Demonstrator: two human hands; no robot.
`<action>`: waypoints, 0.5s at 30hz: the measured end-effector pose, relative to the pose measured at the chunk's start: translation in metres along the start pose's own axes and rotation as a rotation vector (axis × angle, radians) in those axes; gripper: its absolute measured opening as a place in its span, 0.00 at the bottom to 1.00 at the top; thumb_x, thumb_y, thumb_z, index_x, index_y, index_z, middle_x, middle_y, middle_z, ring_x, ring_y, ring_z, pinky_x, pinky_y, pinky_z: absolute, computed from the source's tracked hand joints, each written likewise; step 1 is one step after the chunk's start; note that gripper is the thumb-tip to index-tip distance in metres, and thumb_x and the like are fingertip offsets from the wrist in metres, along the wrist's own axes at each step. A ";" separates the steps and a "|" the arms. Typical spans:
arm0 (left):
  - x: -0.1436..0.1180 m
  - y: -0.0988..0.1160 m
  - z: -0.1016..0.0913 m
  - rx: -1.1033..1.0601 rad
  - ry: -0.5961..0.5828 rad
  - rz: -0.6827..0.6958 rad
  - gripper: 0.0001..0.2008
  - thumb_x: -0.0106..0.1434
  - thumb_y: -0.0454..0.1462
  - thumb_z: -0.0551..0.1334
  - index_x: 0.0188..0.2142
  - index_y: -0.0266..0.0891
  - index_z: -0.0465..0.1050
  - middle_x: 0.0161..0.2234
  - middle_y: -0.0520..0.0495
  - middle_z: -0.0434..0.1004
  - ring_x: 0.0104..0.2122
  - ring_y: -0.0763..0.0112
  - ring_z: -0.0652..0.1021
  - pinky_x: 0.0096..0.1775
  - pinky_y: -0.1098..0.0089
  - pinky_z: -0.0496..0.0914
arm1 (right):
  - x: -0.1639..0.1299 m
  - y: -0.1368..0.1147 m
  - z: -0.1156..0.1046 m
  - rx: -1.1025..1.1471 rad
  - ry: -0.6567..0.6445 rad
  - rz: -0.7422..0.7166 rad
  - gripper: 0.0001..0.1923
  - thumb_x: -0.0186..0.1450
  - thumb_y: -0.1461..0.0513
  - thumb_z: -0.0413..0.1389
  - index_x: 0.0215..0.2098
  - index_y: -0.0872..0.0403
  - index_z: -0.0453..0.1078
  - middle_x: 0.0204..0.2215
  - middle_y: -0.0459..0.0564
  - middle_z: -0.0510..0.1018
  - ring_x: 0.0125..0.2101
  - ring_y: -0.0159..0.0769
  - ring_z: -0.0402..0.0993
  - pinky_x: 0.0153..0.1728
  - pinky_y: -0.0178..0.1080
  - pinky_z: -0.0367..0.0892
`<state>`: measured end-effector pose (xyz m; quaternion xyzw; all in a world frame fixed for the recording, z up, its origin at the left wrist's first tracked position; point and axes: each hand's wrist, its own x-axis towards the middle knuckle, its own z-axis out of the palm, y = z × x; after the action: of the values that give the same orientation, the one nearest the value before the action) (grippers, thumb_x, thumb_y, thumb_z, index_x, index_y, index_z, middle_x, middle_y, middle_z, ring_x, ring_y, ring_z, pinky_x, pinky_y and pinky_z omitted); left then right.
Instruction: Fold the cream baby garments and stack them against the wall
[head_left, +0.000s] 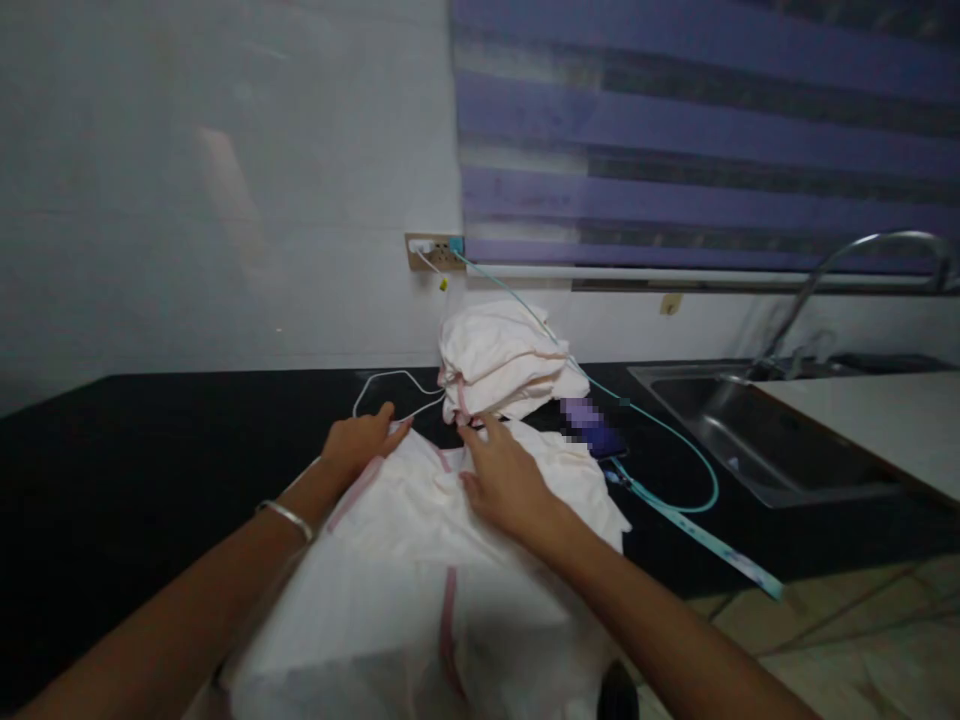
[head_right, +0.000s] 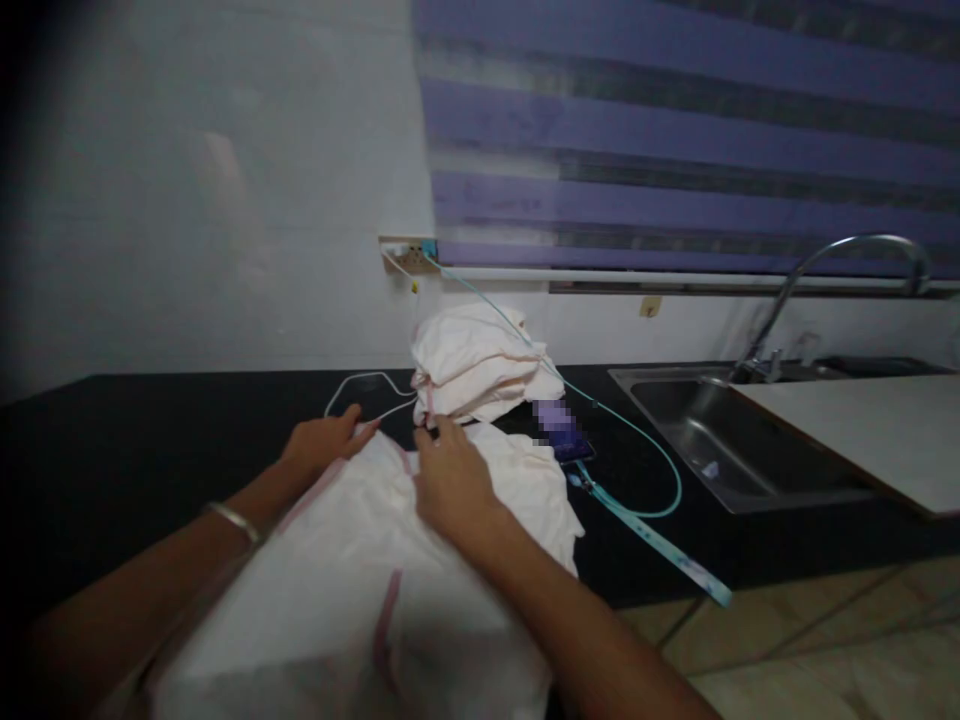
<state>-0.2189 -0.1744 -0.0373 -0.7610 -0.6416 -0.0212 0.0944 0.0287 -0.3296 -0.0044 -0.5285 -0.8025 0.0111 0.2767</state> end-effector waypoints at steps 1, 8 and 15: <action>0.003 0.001 0.000 0.001 0.002 -0.004 0.33 0.71 0.59 0.40 0.54 0.37 0.65 0.38 0.32 0.82 0.41 0.44 0.82 0.43 0.55 0.71 | 0.011 -0.011 0.010 0.044 -0.008 -0.028 0.28 0.67 0.64 0.57 0.65 0.56 0.64 0.64 0.63 0.65 0.62 0.49 0.64 0.58 0.49 0.69; 0.000 -0.002 -0.007 -0.094 0.058 0.023 0.31 0.71 0.58 0.43 0.55 0.35 0.64 0.41 0.36 0.81 0.41 0.51 0.81 0.44 0.59 0.71 | 0.049 -0.009 0.097 0.149 -0.177 -0.395 0.19 0.71 0.59 0.53 0.57 0.58 0.72 0.56 0.59 0.77 0.57 0.43 0.72 0.59 0.44 0.67; -0.079 -0.055 -0.019 -0.168 0.218 -0.228 0.39 0.69 0.60 0.45 0.65 0.32 0.55 0.63 0.33 0.66 0.55 0.51 0.73 0.54 0.59 0.68 | 0.043 0.001 0.111 0.050 -0.208 -0.450 0.30 0.72 0.44 0.50 0.67 0.47 0.65 0.68 0.54 0.64 0.66 0.56 0.61 0.64 0.62 0.58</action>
<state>-0.2847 -0.2455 -0.0245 -0.6819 -0.7055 -0.1676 0.0962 -0.0332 -0.2617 -0.0801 -0.3257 -0.9235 0.0232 0.2012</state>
